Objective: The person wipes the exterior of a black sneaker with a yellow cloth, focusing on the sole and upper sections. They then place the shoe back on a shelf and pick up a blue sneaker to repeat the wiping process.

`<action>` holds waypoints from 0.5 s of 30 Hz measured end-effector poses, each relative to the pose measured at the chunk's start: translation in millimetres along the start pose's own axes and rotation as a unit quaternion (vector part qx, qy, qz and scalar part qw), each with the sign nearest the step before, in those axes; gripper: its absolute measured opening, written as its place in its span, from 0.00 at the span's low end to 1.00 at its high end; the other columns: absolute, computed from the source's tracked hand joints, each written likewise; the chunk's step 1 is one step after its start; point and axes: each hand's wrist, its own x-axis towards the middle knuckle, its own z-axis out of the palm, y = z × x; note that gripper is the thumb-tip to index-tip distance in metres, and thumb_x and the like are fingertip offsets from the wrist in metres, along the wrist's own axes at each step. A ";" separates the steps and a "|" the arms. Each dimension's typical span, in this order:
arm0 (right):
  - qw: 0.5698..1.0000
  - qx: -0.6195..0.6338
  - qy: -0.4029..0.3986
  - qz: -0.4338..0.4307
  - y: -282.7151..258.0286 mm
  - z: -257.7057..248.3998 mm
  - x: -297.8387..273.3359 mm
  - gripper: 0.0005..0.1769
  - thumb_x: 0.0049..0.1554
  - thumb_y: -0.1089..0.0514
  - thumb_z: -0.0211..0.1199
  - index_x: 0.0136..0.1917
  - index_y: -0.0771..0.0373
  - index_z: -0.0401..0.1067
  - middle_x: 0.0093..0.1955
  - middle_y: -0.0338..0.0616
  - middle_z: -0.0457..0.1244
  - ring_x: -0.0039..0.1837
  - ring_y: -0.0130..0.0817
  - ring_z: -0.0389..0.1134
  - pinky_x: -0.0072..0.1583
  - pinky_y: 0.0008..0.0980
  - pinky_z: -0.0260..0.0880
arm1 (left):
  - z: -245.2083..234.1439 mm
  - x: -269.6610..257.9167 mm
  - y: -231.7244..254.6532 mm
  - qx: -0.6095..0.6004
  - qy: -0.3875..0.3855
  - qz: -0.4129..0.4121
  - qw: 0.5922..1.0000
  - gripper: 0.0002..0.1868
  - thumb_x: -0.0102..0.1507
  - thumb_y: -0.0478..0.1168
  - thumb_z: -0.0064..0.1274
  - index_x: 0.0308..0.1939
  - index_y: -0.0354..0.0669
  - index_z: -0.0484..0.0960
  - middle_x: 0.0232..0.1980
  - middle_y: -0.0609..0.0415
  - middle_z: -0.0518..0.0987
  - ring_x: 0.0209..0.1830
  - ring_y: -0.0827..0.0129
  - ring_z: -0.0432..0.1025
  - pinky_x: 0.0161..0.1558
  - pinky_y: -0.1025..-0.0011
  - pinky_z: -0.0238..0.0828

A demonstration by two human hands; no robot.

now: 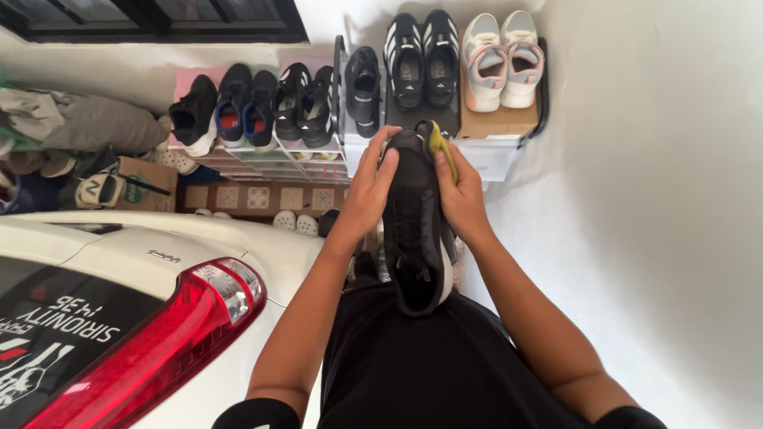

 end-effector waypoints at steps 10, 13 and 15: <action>0.965 -0.212 0.000 -0.154 -15.6 -36.3 -17.0 0.17 0.63 0.59 0.63 0.65 0.64 0.74 0.69 0.51 0.67 0.55 0.32 0.66 0.61 0.31 0.68 | 25.9 34.9 -51.3 -0.042 -0.025 -0.041 0.998 0.20 0.77 0.53 0.33 0.63 0.45 0.71 0.57 0.52 0.76 0.62 0.69 0.68 0.65 0.72 0.61; 0.973 -0.220 -0.002 -0.072 -23.2 -36.4 12.7 0.19 0.58 0.62 0.63 0.64 0.59 0.77 0.67 0.45 0.69 0.44 0.37 0.62 0.54 0.31 0.69 | 40.3 40.5 -66.6 -0.098 -0.077 -0.057 0.991 0.22 0.78 0.52 0.31 0.61 0.41 0.73 0.56 0.52 0.76 0.61 0.71 0.68 0.66 0.73 0.61; 0.973 -0.210 -0.021 -0.098 -27.8 -36.8 29.2 0.16 0.61 0.61 0.64 0.63 0.58 0.78 0.65 0.44 0.71 0.46 0.37 0.63 0.56 0.32 0.69 | 45.5 42.8 -73.6 -0.150 -0.084 -0.053 0.984 0.23 0.78 0.51 0.28 0.62 0.41 0.73 0.57 0.54 0.75 0.62 0.73 0.68 0.67 0.74 0.60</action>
